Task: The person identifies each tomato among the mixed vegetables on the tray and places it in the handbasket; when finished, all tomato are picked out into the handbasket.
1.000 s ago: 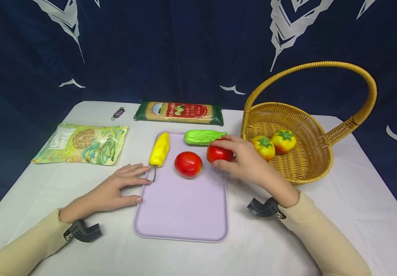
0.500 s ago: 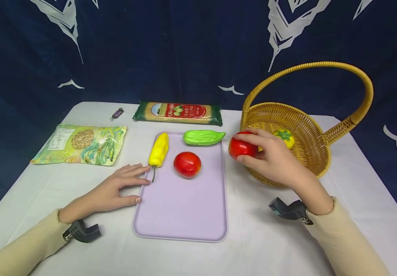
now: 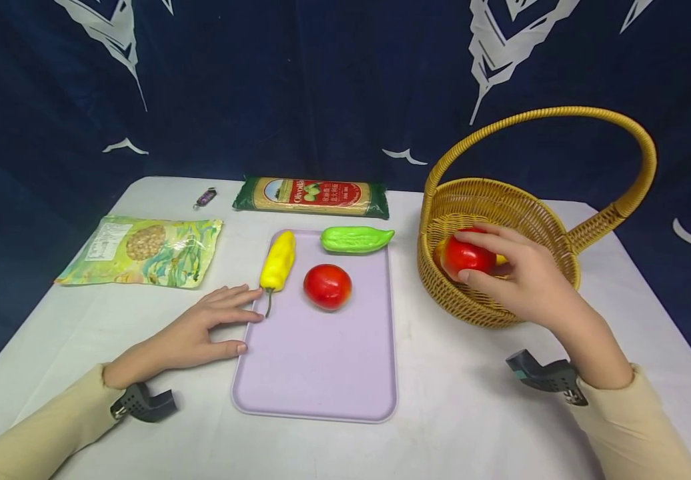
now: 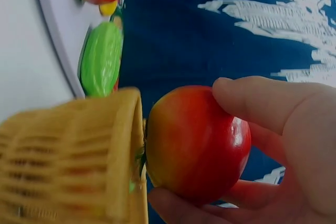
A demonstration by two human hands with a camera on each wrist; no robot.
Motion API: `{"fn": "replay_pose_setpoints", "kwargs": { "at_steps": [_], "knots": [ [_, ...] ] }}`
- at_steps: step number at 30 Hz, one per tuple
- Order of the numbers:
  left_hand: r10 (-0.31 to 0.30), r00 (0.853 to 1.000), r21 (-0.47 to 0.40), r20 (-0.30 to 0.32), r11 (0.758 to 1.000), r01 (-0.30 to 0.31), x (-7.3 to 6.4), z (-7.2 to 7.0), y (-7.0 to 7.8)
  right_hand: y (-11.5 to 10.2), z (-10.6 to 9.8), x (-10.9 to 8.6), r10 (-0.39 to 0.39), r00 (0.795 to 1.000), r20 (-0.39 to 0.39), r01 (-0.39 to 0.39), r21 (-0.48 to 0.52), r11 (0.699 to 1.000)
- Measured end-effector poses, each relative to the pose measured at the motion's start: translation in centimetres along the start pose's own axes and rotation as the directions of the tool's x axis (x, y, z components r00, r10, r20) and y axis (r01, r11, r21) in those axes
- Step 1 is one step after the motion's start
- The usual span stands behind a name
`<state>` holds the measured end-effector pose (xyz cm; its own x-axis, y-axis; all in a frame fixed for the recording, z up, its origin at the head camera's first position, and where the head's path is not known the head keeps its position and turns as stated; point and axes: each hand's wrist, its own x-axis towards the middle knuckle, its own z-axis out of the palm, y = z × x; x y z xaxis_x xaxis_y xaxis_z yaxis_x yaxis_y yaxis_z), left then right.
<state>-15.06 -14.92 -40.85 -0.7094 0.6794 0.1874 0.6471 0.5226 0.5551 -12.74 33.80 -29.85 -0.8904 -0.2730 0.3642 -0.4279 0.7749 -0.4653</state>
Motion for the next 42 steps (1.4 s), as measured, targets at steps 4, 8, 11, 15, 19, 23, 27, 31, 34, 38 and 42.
{"fn": "replay_pose_setpoints", "kwargs": {
  "at_steps": [4, 8, 11, 15, 19, 23, 27, 31, 34, 38, 42],
  "knots": [
    [0.001, 1.0, 0.001, 0.001, 1.0, -0.001, 0.0, 0.0, 0.0, 1.3, -0.5, -0.6, 0.003, 1.0, -0.015, -0.003, 0.021, 1.0],
    [-0.001, 1.0, 0.007, 0.001, 1.0, 0.001, 0.0, 0.0, 0.0, 2.4, -0.8, -1.2, 0.033, 0.999, -0.007, -0.033, 0.081, 0.996],
    [-0.003, 1.0, 0.007, 0.001, 1.0, 0.003, 0.0, 0.0, 0.0, 3.1, -0.9, -1.5, 0.055, 0.998, 0.004, -0.055, 0.122, 0.991],
    [-0.003, 1.0, 0.005, 0.0, 1.0, 0.003, 0.0, 0.0, 0.0, 3.9, -1.0, -1.8, 0.055, 0.998, 0.015, -0.056, 0.135, 0.989],
    [-0.001, 1.0, 0.006, 0.002, 1.0, 0.001, 0.0, 0.0, 0.1, 4.8, -1.2, -2.1, 0.046, 0.998, 0.034, -0.05, 0.125, 0.991],
    [-0.006, 1.0, 0.008, 0.007, 1.0, 0.006, 0.0, 0.0, 0.1, 5.6, -1.4, -2.2, 0.037, 0.997, 0.064, -0.044, 0.115, 0.992],
    [-0.017, 1.0, 0.004, 0.011, 1.0, 0.016, 0.0, -0.1, 0.1, 6.2, -1.5, -2.2, 0.036, 0.996, 0.087, -0.044, 0.093, 0.995],
    [-0.015, 1.0, 0.004, 0.009, 1.0, 0.015, 0.0, -0.1, 0.0, 6.6, -1.6, -2.4, 0.049, 0.991, 0.123, -0.054, 0.038, 0.998],
    [-0.008, 1.0, 0.008, 0.006, 1.0, 0.008, 0.0, 0.0, 0.0, 6.8, -1.6, -2.5, 0.049, 0.988, 0.144, -0.049, -0.002, 0.999],
    [-0.007, 1.0, 0.012, 0.007, 1.0, 0.007, 0.0, 0.0, 0.0, 7.0, -1.6, -2.5, 0.037, 0.987, 0.154, -0.03, -0.046, 0.998],
    [-0.01, 1.0, 0.009, 0.008, 1.0, 0.01, 0.0, 0.0, 0.0, 6.9, -1.4, -2.4, 0.078, 0.983, 0.167, -0.064, -0.088, 0.994]
  ]
}}
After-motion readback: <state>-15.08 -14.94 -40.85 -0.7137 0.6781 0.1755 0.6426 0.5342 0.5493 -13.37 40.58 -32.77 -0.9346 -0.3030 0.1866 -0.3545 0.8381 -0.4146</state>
